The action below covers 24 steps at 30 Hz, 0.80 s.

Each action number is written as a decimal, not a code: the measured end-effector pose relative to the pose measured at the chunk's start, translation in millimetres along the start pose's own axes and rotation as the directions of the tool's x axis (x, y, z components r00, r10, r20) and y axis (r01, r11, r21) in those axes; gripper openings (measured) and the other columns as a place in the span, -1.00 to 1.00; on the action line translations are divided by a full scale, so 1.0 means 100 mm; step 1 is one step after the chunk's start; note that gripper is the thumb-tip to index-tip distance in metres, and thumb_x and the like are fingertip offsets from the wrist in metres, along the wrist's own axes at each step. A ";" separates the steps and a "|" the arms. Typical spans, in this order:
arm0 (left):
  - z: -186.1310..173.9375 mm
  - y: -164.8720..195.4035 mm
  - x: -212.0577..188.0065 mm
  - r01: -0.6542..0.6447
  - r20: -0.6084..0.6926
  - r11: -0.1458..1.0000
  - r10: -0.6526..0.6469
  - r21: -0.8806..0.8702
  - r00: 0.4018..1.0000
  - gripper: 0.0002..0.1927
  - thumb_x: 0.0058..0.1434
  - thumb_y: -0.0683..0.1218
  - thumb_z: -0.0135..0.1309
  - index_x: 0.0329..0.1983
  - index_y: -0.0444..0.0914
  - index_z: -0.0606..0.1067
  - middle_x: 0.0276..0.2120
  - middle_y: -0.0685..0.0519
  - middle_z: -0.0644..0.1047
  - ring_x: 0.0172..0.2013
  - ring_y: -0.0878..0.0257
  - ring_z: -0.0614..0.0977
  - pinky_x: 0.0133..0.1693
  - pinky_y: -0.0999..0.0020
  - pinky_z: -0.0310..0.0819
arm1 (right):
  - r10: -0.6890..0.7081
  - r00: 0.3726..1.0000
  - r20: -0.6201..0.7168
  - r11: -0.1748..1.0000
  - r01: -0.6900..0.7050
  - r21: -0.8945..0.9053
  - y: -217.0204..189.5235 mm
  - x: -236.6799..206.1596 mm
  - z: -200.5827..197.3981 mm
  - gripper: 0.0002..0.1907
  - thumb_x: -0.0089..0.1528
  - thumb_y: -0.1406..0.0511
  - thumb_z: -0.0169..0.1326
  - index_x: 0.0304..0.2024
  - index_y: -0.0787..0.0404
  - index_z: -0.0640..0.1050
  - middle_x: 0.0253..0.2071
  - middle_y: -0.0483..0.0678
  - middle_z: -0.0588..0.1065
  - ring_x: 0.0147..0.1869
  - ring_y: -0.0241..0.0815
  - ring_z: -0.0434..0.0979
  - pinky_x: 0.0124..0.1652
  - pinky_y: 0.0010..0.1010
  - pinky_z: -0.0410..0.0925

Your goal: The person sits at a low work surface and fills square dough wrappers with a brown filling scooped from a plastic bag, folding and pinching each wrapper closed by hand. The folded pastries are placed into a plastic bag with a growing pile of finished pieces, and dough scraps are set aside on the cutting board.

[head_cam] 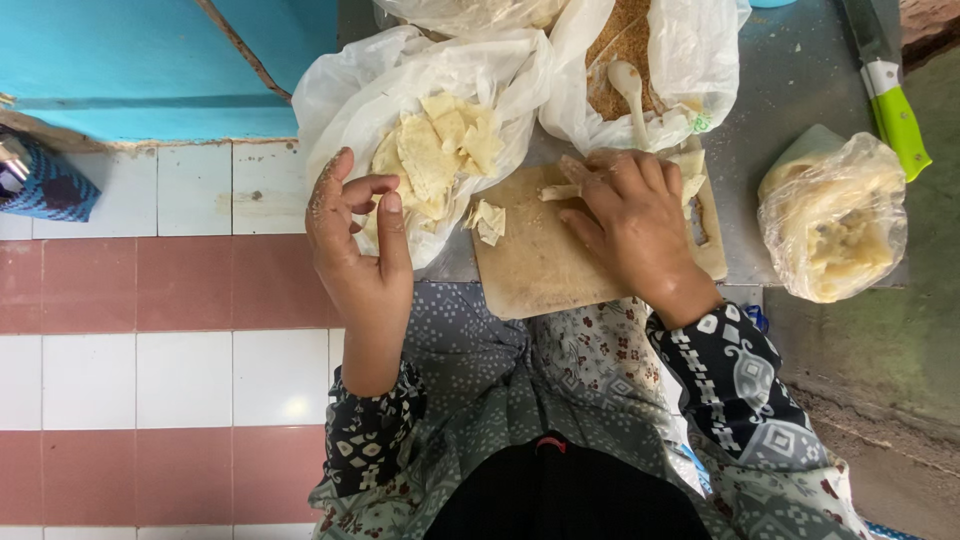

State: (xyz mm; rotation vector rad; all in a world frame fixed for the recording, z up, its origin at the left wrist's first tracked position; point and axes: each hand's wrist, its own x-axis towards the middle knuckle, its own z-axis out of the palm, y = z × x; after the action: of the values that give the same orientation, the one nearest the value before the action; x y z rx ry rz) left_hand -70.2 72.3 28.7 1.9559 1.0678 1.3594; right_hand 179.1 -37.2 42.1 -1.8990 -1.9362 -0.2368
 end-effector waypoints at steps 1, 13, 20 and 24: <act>0.00 -0.01 0.00 0.007 -0.003 1.000 -0.007 0.000 1.000 -0.57 0.55 -0.15 0.11 0.39 -0.29 0.29 -0.08 0.09 0.66 -0.06 0.36 0.63 -0.03 0.45 0.40 | 0.002 1.000 0.004 1.000 -0.002 0.021 0.00 0.01 0.01 -0.59 0.16 0.26 0.30 0.06 0.23 0.64 0.01 0.01 0.49 0.13 0.05 0.39 0.08 -0.18 0.18; 0.07 -0.03 -0.05 -0.012 -0.020 1.000 0.011 -0.028 1.000 -0.54 0.54 -0.16 0.10 0.42 -0.30 0.27 -0.10 0.07 0.67 -0.14 0.37 0.64 -0.10 0.47 0.37 | -0.025 0.999 0.040 1.000 0.024 0.019 0.16 0.09 0.14 -0.86 0.25 0.33 0.23 -0.12 0.12 0.63 -0.08 -0.08 0.53 0.08 -0.06 0.44 0.07 -0.22 0.22; 0.00 -0.04 -0.08 -0.031 -0.055 0.999 0.029 -0.043 0.998 -0.55 0.59 -0.14 0.09 0.44 -0.29 0.24 -0.12 0.08 0.66 -0.12 0.39 0.62 -0.10 0.51 0.33 | -0.051 0.997 -0.059 0.996 0.046 -0.081 0.06 -0.03 0.13 -0.82 0.31 0.38 0.20 -0.03 0.22 0.61 -0.02 -0.05 0.56 0.12 -0.05 0.48 0.12 -0.24 0.24; -0.02 -0.04 -0.10 -0.007 -0.077 1.000 0.007 0.001 0.997 -0.53 0.57 -0.17 0.11 0.45 -0.29 0.25 -0.18 0.09 0.68 -0.14 0.42 0.58 -0.12 0.49 0.27 | -0.097 0.993 -0.072 0.989 0.088 -0.121 0.04 -0.05 0.16 -0.80 0.27 0.31 0.24 -0.08 0.23 0.60 0.02 -0.04 0.57 0.17 -0.06 0.48 0.11 -0.22 0.24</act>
State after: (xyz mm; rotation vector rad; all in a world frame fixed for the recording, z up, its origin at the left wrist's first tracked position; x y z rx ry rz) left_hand -75.4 66.2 21.5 1.9229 1.0980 1.4488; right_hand 180.7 -35.2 25.2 -1.8453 -1.9997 -0.4556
